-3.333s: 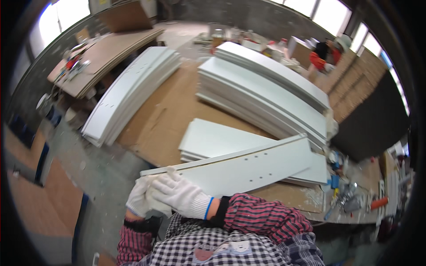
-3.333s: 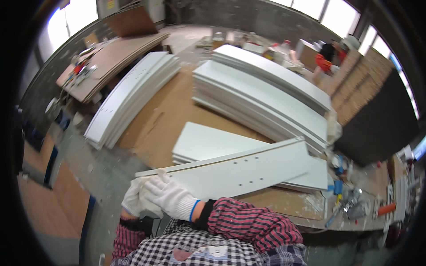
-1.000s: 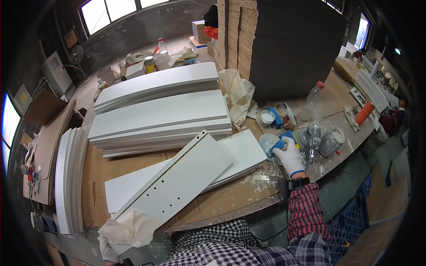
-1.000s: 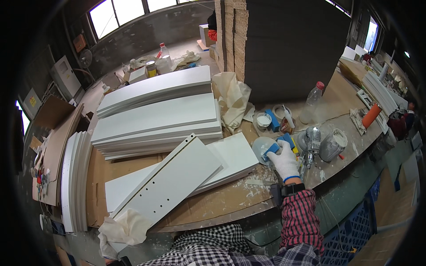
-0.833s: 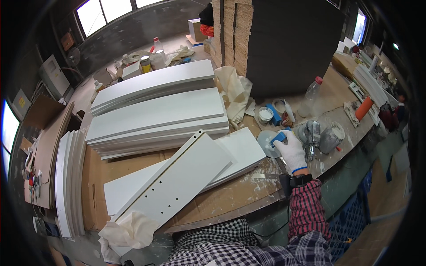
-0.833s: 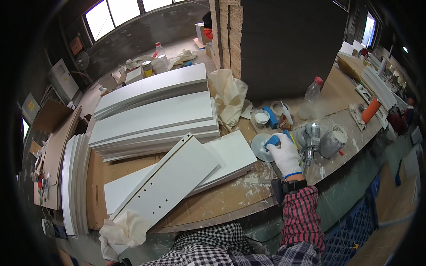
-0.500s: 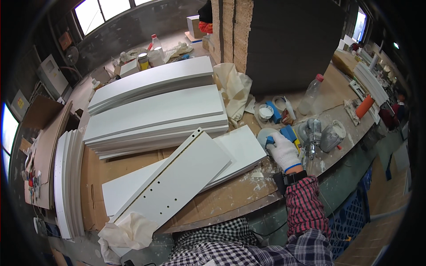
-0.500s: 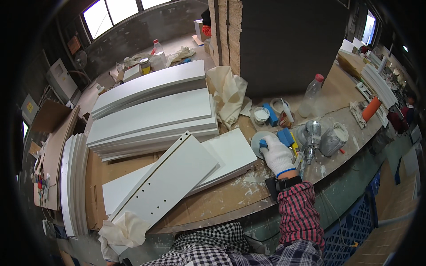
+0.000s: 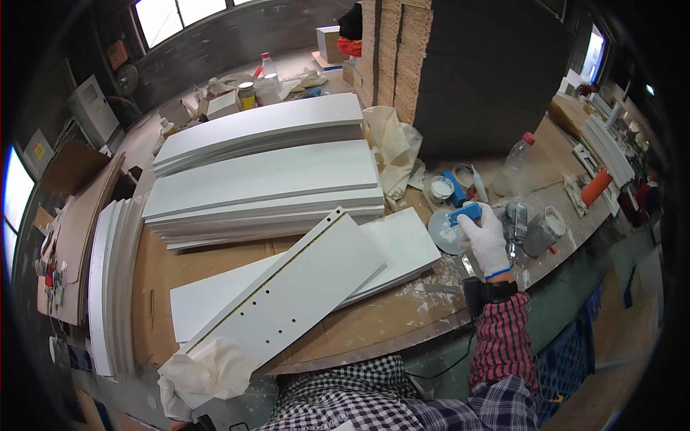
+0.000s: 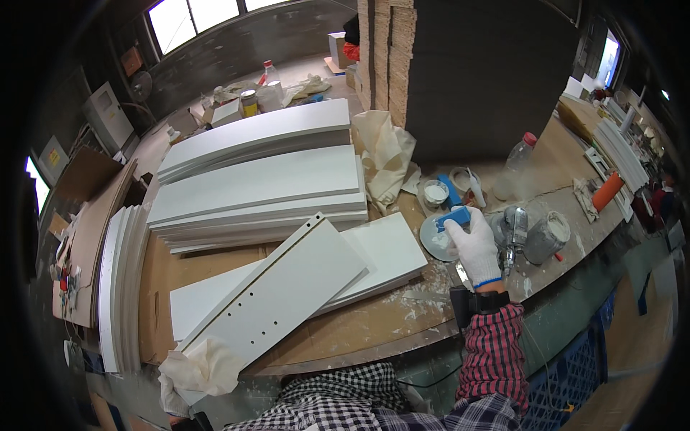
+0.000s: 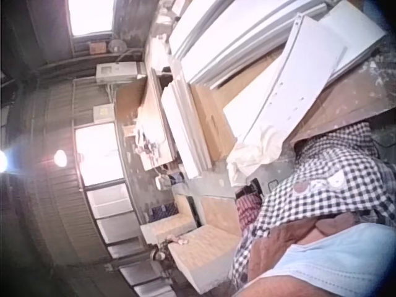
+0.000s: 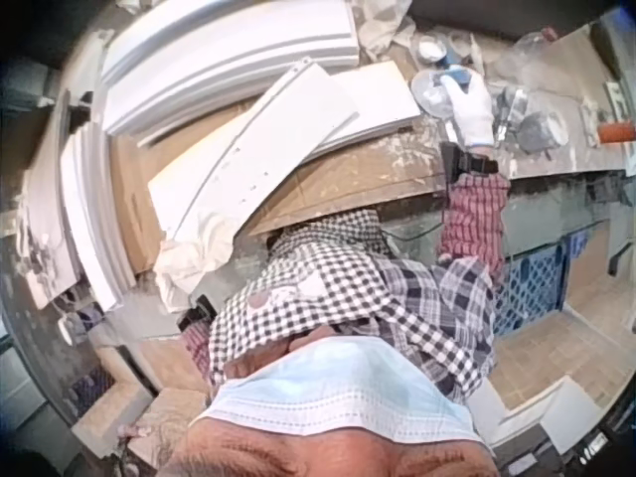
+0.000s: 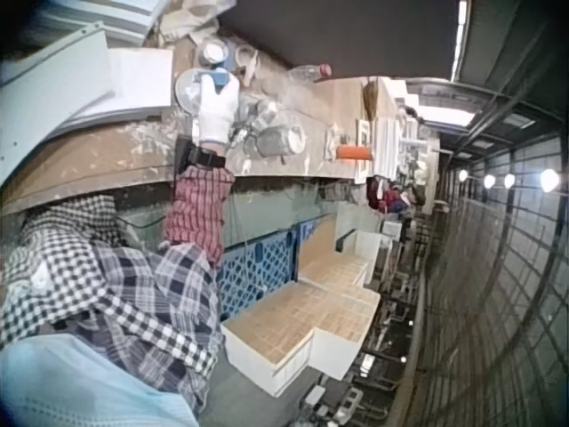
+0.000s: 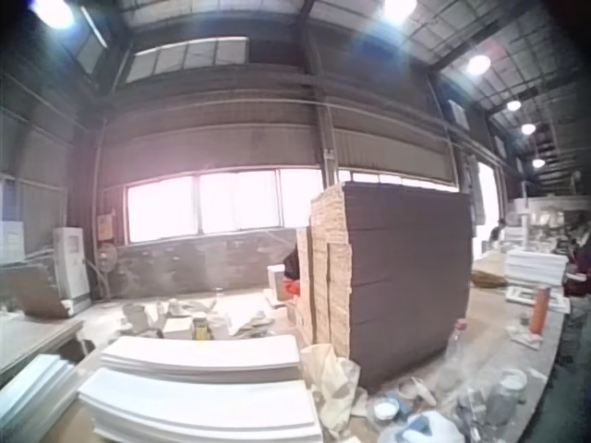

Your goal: The person wipes the surface of white rectangular panels with a cloth. They pick up a panel, wipe it, and place it back on the stack. The person also uses a small tool to scrape the surface of the panels. The person repeats this process for multiple panels.

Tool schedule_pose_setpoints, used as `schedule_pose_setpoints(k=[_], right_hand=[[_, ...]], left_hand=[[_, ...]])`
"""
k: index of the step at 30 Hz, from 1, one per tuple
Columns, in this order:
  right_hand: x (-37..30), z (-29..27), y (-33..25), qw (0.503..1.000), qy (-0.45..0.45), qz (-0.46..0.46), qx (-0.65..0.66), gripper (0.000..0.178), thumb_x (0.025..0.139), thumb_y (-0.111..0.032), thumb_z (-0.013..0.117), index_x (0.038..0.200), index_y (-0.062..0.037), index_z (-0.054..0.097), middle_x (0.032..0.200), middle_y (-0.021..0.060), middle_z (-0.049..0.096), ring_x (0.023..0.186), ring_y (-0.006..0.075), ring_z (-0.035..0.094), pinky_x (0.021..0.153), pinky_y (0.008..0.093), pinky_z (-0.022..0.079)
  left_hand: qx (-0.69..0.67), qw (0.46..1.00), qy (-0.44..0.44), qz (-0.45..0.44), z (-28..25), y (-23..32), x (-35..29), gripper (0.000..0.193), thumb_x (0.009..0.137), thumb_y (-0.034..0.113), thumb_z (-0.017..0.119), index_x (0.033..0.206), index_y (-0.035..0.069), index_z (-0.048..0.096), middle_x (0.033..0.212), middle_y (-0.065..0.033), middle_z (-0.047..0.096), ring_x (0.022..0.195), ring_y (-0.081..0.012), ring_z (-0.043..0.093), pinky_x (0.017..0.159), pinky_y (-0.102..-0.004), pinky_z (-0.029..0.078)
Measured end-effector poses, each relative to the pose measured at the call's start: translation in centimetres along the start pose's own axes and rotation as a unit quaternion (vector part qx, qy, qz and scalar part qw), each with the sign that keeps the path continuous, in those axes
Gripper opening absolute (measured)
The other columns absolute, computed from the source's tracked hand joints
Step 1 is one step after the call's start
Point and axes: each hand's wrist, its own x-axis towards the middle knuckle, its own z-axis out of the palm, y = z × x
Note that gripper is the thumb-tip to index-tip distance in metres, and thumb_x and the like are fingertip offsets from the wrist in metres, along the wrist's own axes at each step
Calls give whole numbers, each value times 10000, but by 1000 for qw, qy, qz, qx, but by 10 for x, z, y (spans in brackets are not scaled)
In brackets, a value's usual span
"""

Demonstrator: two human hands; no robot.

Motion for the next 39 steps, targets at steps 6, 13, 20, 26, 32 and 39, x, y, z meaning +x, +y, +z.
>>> schedule_pose_setpoints(k=[6,13,20,26,32,39], right_hand=[[-19,47,-40,991,-91,-93,-12,298,896,-112,681,1168,-54,576,901,63,661,657,90,611,593,239,488],[-20,101,-81,959,-124,-229,-108,309,889,-153,691,1163,-63,580,979,142,695,933,285,691,781,356,540],[-5,126,-89,932,-130,-312,-132,272,894,-135,666,1142,-78,570,956,135,688,888,311,690,760,368,542],[-2,127,-89,912,-95,-342,-205,265,891,-150,650,1139,-110,568,951,146,682,872,344,675,732,413,531],[-7,130,-96,904,-120,-341,-229,258,900,-171,642,1136,-101,566,947,155,681,867,350,674,724,426,526],[-3,132,-95,933,-125,-287,-175,283,893,-209,661,1128,-81,568,899,166,685,835,357,677,729,432,522]], left_hand=[[56,997,43,26,-4,-1,7,617,979,453,546,1447,81,394,1411,-127,509,1246,-306,548,1052,-483,464],[46,998,28,34,-1,-5,6,614,979,467,537,1435,77,405,1408,-131,511,1246,-311,549,1044,-488,472],[17,999,36,15,12,-5,10,633,976,498,523,1413,50,425,1386,-151,524,1242,-314,551,1046,-482,469],[-23,1000,19,4,31,-1,9,646,967,491,542,1427,56,413,1391,-164,515,1249,-326,543,1052,-492,462],[-21,999,37,15,20,-8,9,624,967,473,555,1405,45,439,1377,-154,531,1237,-322,553,1058,-477,460],[-13,998,42,36,22,-6,12,581,969,442,569,1366,30,474,1342,-152,559,1211,-309,573,1034,-458,478]])
